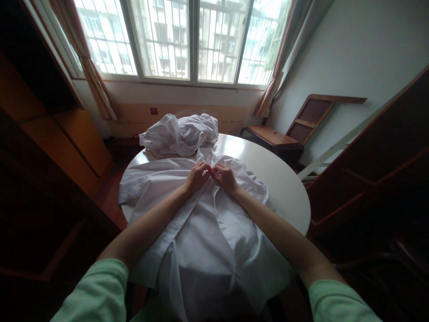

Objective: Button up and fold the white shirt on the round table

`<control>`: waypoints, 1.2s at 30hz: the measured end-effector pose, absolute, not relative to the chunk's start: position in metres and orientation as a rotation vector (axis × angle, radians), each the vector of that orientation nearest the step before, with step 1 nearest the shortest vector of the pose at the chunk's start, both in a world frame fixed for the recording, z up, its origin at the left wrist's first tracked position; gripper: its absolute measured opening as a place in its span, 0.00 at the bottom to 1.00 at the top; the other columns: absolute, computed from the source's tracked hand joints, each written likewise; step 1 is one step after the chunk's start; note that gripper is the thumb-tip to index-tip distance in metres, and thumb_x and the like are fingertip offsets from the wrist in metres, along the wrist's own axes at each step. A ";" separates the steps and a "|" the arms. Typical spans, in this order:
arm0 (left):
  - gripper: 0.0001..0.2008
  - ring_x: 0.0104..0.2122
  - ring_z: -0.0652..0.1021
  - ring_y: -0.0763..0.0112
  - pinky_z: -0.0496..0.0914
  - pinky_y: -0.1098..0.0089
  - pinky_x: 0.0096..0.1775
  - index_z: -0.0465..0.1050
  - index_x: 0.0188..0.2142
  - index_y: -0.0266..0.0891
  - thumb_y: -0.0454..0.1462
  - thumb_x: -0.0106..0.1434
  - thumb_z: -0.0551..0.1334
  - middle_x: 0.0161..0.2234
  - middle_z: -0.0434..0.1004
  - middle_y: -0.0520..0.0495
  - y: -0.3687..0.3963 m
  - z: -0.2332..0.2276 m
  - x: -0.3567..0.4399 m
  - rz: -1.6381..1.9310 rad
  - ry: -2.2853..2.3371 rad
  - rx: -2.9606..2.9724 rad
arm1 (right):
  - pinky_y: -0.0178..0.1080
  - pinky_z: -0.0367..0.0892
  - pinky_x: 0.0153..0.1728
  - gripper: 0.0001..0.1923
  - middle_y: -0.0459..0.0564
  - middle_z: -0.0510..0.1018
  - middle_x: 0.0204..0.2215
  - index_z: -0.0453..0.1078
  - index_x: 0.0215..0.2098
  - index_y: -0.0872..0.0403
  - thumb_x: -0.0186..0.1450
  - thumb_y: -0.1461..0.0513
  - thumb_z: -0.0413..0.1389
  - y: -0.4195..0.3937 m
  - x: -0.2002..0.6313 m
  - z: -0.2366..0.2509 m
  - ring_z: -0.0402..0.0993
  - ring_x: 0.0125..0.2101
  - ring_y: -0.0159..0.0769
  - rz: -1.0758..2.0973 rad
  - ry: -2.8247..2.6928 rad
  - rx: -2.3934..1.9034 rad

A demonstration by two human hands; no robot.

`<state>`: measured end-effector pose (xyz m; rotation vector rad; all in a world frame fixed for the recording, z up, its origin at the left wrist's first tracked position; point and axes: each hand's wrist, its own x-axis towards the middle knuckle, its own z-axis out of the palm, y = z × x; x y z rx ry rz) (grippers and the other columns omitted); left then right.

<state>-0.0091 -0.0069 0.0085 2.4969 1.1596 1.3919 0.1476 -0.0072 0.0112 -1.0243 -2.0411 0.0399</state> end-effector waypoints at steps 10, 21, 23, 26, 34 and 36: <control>0.05 0.31 0.70 0.70 0.66 0.71 0.35 0.69 0.26 0.38 0.27 0.51 0.61 0.28 0.69 0.50 -0.004 0.011 -0.008 1.264 1.228 2.432 | 0.34 0.63 0.34 0.04 0.50 0.77 0.28 0.75 0.31 0.56 0.59 0.63 0.58 -0.010 0.146 0.012 0.72 0.30 0.34 0.042 -2.068 -1.100; 0.08 0.29 0.69 0.72 0.65 0.72 0.33 0.65 0.25 0.38 0.25 0.49 0.59 0.26 0.67 0.52 -0.003 0.011 -0.009 1.250 1.179 2.415 | 0.35 0.63 0.37 0.05 0.52 0.76 0.31 0.74 0.33 0.57 0.62 0.64 0.55 -0.012 0.145 0.013 0.71 0.34 0.37 -0.060 -2.143 -1.133; 0.08 0.29 0.69 0.72 0.66 0.72 0.34 0.64 0.25 0.38 0.25 0.50 0.58 0.27 0.67 0.51 -0.003 0.009 -0.009 1.268 1.164 2.418 | 0.36 0.64 0.38 0.05 0.53 0.76 0.31 0.73 0.34 0.57 0.62 0.65 0.55 -0.012 0.145 0.013 0.71 0.35 0.38 -0.068 -2.158 -1.117; 0.08 0.29 0.69 0.72 0.66 0.72 0.33 0.65 0.26 0.38 0.25 0.51 0.57 0.27 0.67 0.51 -0.003 0.008 -0.009 1.263 1.159 2.412 | 0.36 0.64 0.38 0.06 0.54 0.76 0.32 0.73 0.35 0.58 0.63 0.65 0.54 -0.011 0.146 0.011 0.71 0.35 0.38 -0.078 -2.172 -1.097; 0.09 0.28 0.69 0.72 0.65 0.71 0.33 0.65 0.27 0.38 0.25 0.49 0.57 0.27 0.67 0.51 -0.004 0.009 -0.010 1.267 1.189 2.411 | 0.35 0.62 0.37 0.05 0.52 0.75 0.31 0.71 0.35 0.56 0.63 0.62 0.54 -0.013 0.145 0.012 0.70 0.34 0.37 -0.117 -2.121 -1.156; 0.08 0.28 0.69 0.72 0.65 0.71 0.33 0.65 0.27 0.39 0.25 0.49 0.58 0.27 0.67 0.51 -0.005 0.009 -0.010 1.259 1.197 2.404 | 0.35 0.62 0.35 0.05 0.51 0.75 0.30 0.71 0.34 0.56 0.63 0.62 0.55 -0.015 0.145 0.013 0.70 0.33 0.37 -0.122 -2.108 -1.186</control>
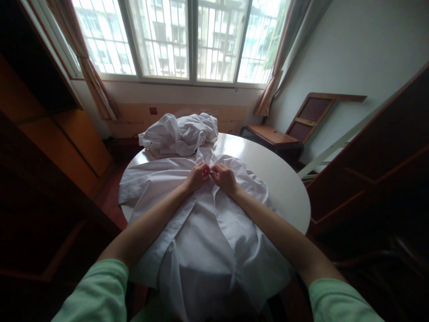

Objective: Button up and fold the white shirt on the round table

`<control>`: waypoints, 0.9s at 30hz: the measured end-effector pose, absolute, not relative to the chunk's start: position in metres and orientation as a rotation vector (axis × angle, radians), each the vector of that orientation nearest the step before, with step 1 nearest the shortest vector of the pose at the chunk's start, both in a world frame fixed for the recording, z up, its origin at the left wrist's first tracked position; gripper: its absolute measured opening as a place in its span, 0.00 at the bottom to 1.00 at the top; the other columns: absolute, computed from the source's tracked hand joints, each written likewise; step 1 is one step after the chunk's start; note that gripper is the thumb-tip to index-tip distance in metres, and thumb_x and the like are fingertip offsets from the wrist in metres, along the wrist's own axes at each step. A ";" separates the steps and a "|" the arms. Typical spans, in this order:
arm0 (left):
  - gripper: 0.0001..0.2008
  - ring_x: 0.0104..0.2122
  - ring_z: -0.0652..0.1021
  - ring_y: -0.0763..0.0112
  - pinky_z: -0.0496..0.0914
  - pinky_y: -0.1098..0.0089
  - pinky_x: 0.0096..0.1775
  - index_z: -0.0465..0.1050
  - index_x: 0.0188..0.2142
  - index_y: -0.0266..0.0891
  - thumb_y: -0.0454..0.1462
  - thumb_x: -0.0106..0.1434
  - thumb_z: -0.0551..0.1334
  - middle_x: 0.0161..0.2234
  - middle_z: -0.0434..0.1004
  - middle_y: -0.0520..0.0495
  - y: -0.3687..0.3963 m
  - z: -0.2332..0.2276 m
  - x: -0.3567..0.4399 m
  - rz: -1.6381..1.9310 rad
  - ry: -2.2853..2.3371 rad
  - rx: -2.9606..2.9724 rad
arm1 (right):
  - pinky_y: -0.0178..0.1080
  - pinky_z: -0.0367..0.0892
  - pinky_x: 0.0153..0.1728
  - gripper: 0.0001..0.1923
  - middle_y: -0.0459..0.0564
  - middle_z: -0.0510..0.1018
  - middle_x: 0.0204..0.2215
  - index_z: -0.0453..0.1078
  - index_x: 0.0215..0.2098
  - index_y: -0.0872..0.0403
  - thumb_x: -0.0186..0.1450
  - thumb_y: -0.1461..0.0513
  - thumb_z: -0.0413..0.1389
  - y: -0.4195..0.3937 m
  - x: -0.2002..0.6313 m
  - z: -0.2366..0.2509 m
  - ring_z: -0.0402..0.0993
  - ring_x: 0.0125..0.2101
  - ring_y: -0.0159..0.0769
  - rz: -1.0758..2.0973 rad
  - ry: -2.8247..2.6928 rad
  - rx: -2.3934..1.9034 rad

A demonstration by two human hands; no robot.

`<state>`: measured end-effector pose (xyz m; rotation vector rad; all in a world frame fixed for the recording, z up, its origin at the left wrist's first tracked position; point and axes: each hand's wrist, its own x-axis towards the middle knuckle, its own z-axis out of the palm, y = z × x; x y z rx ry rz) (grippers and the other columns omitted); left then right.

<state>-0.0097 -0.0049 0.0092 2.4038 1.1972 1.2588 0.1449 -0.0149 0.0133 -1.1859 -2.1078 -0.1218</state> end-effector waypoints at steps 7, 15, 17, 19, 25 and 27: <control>0.08 0.28 0.69 0.72 0.65 0.72 0.33 0.64 0.26 0.39 0.25 0.48 0.58 0.27 0.67 0.52 -0.006 0.009 -0.009 1.267 1.194 2.392 | 0.35 0.61 0.34 0.06 0.50 0.75 0.32 0.72 0.34 0.54 0.63 0.60 0.55 -0.015 0.146 0.013 0.70 0.34 0.36 -0.132 -2.109 -1.220; 0.09 0.29 0.69 0.71 0.65 0.71 0.33 0.64 0.26 0.39 0.25 0.48 0.58 0.27 0.66 0.51 -0.006 0.009 -0.009 1.250 1.202 2.389 | 0.34 0.61 0.34 0.07 0.50 0.75 0.33 0.72 0.35 0.54 0.63 0.59 0.55 -0.014 0.146 0.012 0.71 0.35 0.37 -0.129 -2.119 -1.238; 0.08 0.29 0.68 0.71 0.65 0.71 0.33 0.64 0.26 0.39 0.25 0.49 0.58 0.27 0.66 0.51 -0.005 0.009 -0.009 1.258 1.204 2.396 | 0.34 0.60 0.33 0.08 0.50 0.76 0.34 0.72 0.35 0.54 0.64 0.58 0.55 -0.015 0.146 0.012 0.71 0.35 0.37 -0.123 -2.124 -1.253; 0.08 0.29 0.68 0.71 0.65 0.71 0.34 0.64 0.27 0.39 0.26 0.49 0.58 0.28 0.66 0.51 -0.005 0.008 -0.009 1.265 1.208 2.401 | 0.34 0.60 0.33 0.08 0.51 0.76 0.34 0.72 0.34 0.54 0.64 0.58 0.54 -0.015 0.145 0.014 0.71 0.35 0.37 -0.113 -2.136 -1.264; 0.08 0.29 0.69 0.71 0.66 0.71 0.34 0.64 0.27 0.40 0.26 0.50 0.58 0.28 0.67 0.51 -0.004 0.007 -0.008 1.264 1.196 2.413 | 0.34 0.60 0.32 0.07 0.51 0.75 0.34 0.71 0.34 0.54 0.64 0.59 0.54 -0.016 0.145 0.015 0.71 0.34 0.37 -0.136 -2.165 -1.285; 0.08 0.30 0.69 0.71 0.66 0.71 0.34 0.64 0.27 0.40 0.26 0.50 0.59 0.28 0.67 0.51 -0.004 0.008 -0.008 1.273 1.193 2.416 | 0.34 0.60 0.32 0.07 0.51 0.75 0.34 0.71 0.34 0.54 0.64 0.59 0.53 -0.016 0.144 0.015 0.71 0.34 0.37 -0.149 -2.166 -1.288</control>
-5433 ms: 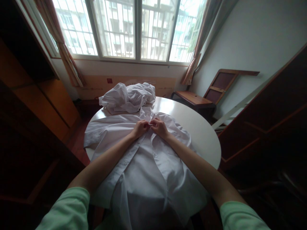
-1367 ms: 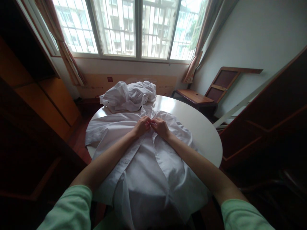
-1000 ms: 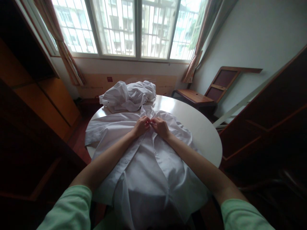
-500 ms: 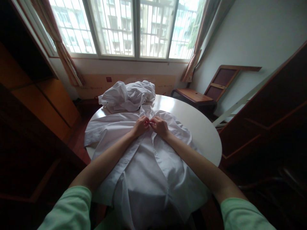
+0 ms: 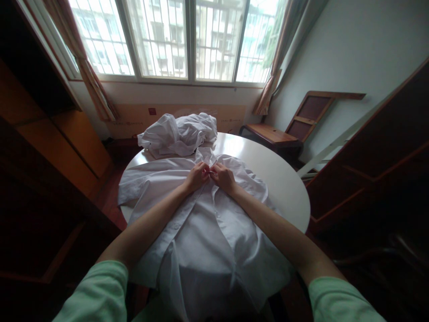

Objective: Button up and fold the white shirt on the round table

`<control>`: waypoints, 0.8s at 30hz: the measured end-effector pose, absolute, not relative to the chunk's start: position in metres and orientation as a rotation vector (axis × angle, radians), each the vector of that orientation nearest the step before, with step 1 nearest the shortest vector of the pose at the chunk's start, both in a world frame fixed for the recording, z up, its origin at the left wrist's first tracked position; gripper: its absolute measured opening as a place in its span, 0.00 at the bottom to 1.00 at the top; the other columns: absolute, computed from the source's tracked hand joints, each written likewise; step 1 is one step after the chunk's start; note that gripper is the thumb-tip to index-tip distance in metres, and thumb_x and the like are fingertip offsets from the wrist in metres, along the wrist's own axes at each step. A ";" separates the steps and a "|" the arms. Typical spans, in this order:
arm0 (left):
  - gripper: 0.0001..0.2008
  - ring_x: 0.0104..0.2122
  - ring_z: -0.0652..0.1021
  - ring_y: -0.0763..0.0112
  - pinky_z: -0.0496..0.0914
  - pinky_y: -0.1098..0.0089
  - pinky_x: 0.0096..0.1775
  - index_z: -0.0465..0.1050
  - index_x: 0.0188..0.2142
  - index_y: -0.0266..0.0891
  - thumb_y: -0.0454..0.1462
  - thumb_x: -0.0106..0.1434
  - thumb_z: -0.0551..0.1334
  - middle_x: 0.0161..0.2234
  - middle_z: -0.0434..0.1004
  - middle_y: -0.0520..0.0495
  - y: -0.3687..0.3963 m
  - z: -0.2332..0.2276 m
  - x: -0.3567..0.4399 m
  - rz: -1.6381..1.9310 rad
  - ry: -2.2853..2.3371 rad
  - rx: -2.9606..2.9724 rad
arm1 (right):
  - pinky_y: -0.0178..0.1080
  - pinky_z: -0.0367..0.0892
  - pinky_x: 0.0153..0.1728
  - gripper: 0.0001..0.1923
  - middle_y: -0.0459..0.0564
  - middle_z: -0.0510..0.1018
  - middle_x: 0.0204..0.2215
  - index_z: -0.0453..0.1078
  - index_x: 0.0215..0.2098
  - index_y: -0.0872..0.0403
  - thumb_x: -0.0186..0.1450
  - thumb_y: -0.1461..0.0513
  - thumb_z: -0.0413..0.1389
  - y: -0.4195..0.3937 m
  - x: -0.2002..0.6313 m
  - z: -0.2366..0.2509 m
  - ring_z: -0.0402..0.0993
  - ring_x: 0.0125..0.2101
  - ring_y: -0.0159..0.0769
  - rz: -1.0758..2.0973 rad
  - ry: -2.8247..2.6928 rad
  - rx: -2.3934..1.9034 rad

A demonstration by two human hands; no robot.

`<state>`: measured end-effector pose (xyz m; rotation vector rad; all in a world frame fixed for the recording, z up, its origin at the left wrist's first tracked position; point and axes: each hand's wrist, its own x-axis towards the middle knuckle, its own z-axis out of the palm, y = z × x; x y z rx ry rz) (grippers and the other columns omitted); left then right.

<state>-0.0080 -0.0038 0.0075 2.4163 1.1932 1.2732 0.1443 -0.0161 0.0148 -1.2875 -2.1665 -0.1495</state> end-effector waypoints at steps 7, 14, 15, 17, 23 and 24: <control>0.06 0.28 0.69 0.72 0.66 0.71 0.33 0.65 0.30 0.38 0.28 0.54 0.59 0.28 0.68 0.51 -0.006 0.008 -0.008 1.289 1.215 2.362 | 0.34 0.59 0.32 0.06 0.51 0.75 0.33 0.70 0.32 0.54 0.63 0.61 0.53 -0.016 0.143 0.015 0.70 0.34 0.37 -0.154 -2.139 -1.291; 0.05 0.26 0.70 0.73 0.65 0.72 0.32 0.67 0.31 0.37 0.28 0.55 0.56 0.26 0.70 0.52 -0.004 0.011 -0.007 1.276 1.288 2.193 | 0.35 0.59 0.32 0.04 0.51 0.74 0.32 0.69 0.31 0.54 0.62 0.63 0.52 -0.019 0.143 0.017 0.69 0.33 0.37 -0.189 -2.136 -1.311; 0.05 0.26 0.70 0.73 0.65 0.72 0.32 0.68 0.31 0.37 0.28 0.56 0.57 0.26 0.71 0.52 -0.003 0.010 -0.007 1.271 1.285 2.187 | 0.35 0.60 0.32 0.04 0.51 0.73 0.32 0.69 0.31 0.54 0.61 0.64 0.52 -0.018 0.143 0.016 0.69 0.34 0.37 -0.184 -2.134 -1.306; 0.04 0.26 0.71 0.74 0.66 0.73 0.32 0.68 0.32 0.36 0.29 0.56 0.57 0.26 0.71 0.52 -0.002 0.008 -0.007 1.259 1.264 2.192 | 0.35 0.60 0.32 0.04 0.51 0.73 0.32 0.69 0.31 0.54 0.61 0.64 0.52 -0.017 0.144 0.016 0.68 0.33 0.37 -0.169 -2.126 -1.293; 0.05 0.30 0.73 0.72 0.67 0.72 0.36 0.72 0.32 0.36 0.31 0.59 0.57 0.31 0.76 0.48 0.001 0.005 -0.011 1.265 1.207 2.312 | 0.35 0.60 0.33 0.03 0.49 0.72 0.30 0.67 0.30 0.54 0.59 0.65 0.52 -0.016 0.144 0.014 0.67 0.33 0.37 -0.147 -2.084 -1.246; 0.05 0.31 0.73 0.71 0.67 0.71 0.37 0.73 0.32 0.37 0.31 0.59 0.58 0.31 0.76 0.48 0.000 0.006 -0.012 1.262 1.201 2.334 | 0.35 0.60 0.33 0.02 0.49 0.72 0.30 0.67 0.29 0.54 0.59 0.65 0.52 -0.017 0.144 0.015 0.67 0.33 0.37 -0.150 -2.076 -1.239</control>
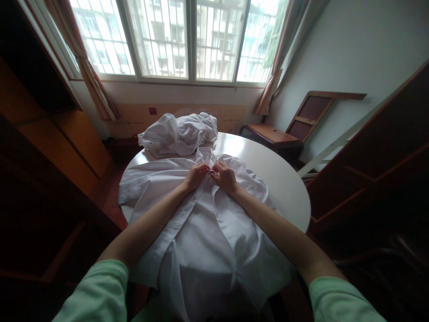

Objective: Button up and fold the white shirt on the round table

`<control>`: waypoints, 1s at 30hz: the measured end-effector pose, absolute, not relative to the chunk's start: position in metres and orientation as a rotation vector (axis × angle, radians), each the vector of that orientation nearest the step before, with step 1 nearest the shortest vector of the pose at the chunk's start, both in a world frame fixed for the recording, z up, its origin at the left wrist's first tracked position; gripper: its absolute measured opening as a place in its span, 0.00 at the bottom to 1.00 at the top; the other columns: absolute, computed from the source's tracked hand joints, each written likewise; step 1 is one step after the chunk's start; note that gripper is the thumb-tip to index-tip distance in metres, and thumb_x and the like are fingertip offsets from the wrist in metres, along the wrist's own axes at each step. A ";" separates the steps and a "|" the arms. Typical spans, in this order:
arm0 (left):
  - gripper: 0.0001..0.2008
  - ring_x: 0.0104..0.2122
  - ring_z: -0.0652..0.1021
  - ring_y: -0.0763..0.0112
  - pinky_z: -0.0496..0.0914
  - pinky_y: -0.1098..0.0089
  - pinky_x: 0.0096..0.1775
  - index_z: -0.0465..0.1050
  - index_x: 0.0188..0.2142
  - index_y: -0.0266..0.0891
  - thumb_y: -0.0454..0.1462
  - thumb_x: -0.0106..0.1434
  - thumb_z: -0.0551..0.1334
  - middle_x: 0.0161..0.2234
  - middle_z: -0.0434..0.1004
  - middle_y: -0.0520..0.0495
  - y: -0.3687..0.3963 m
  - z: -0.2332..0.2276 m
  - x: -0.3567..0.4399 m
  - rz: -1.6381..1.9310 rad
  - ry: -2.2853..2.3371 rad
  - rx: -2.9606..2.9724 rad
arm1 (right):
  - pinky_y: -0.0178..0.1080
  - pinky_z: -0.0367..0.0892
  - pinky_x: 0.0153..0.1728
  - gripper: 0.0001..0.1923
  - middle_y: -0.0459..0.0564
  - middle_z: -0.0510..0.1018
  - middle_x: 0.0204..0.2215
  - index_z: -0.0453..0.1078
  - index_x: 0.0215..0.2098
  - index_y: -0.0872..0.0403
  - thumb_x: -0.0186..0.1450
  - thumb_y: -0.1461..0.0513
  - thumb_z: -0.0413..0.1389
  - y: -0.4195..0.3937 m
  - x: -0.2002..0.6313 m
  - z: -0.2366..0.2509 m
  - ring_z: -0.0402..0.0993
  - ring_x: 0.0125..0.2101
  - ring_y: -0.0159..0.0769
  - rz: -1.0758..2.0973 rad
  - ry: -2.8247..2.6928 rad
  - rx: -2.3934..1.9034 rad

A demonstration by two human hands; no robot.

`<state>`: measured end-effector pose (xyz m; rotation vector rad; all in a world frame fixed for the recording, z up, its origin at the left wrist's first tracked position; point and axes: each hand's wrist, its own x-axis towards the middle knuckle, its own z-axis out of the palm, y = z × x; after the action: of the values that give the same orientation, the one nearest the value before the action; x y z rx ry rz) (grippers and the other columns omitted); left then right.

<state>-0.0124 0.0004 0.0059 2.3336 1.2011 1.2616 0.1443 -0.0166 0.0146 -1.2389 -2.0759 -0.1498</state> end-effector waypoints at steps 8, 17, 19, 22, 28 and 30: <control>0.06 0.30 0.74 0.70 0.67 0.71 0.36 0.75 0.31 0.36 0.35 0.59 0.60 0.30 0.78 0.47 -0.005 0.012 -0.013 1.285 1.179 2.181 | 0.35 0.60 0.33 0.01 0.48 0.70 0.29 0.66 0.28 0.53 0.58 0.65 0.53 -0.015 0.145 0.012 0.67 0.31 0.36 -0.147 -2.040 -1.165; 0.10 0.20 0.69 0.79 0.61 0.77 0.24 0.72 0.31 0.33 0.35 0.47 0.67 0.23 0.73 0.51 -0.005 0.013 -0.012 1.235 0.934 1.309 | 0.35 0.62 0.33 0.03 0.48 0.71 0.29 0.66 0.27 0.53 0.56 0.67 0.55 -0.014 0.145 0.012 0.67 0.31 0.36 -0.127 -2.072 -1.087; 0.12 0.18 0.66 0.81 0.58 0.77 0.21 0.72 0.31 0.33 0.36 0.46 0.68 0.22 0.71 0.53 -0.008 0.016 -0.014 1.227 0.928 1.217 | 0.36 0.63 0.34 0.03 0.48 0.71 0.29 0.67 0.27 0.53 0.55 0.67 0.55 -0.015 0.144 0.012 0.67 0.32 0.36 -0.113 -2.077 -1.044; 0.15 0.17 0.64 0.83 0.55 0.78 0.19 0.72 0.33 0.33 0.37 0.46 0.69 0.20 0.69 0.55 -0.013 0.021 -0.016 1.219 0.927 1.140 | 0.37 0.64 0.36 0.02 0.49 0.72 0.31 0.68 0.29 0.53 0.57 0.66 0.54 -0.017 0.143 0.013 0.69 0.34 0.37 -0.097 -2.084 -0.975; 0.17 0.15 0.62 0.85 0.53 0.78 0.17 0.71 0.34 0.33 0.39 0.47 0.70 0.19 0.66 0.57 -0.017 0.026 -0.018 1.196 0.884 1.123 | 0.37 0.64 0.37 0.04 0.49 0.73 0.30 0.68 0.30 0.53 0.61 0.65 0.52 -0.016 0.142 0.012 0.70 0.33 0.36 -0.060 -2.070 -0.993; 0.17 0.15 0.62 0.85 0.53 0.78 0.17 0.70 0.34 0.33 0.39 0.47 0.70 0.19 0.66 0.57 -0.017 0.025 -0.018 1.170 0.883 1.143 | 0.36 0.64 0.36 0.02 0.48 0.73 0.29 0.68 0.32 0.54 0.61 0.65 0.53 -0.015 0.142 0.011 0.70 0.32 0.36 -0.039 -2.060 -1.017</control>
<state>-0.0177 -0.0165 0.0254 1.1433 0.8828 1.1701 0.1421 -0.0148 0.0112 -1.0171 -2.0595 -0.0386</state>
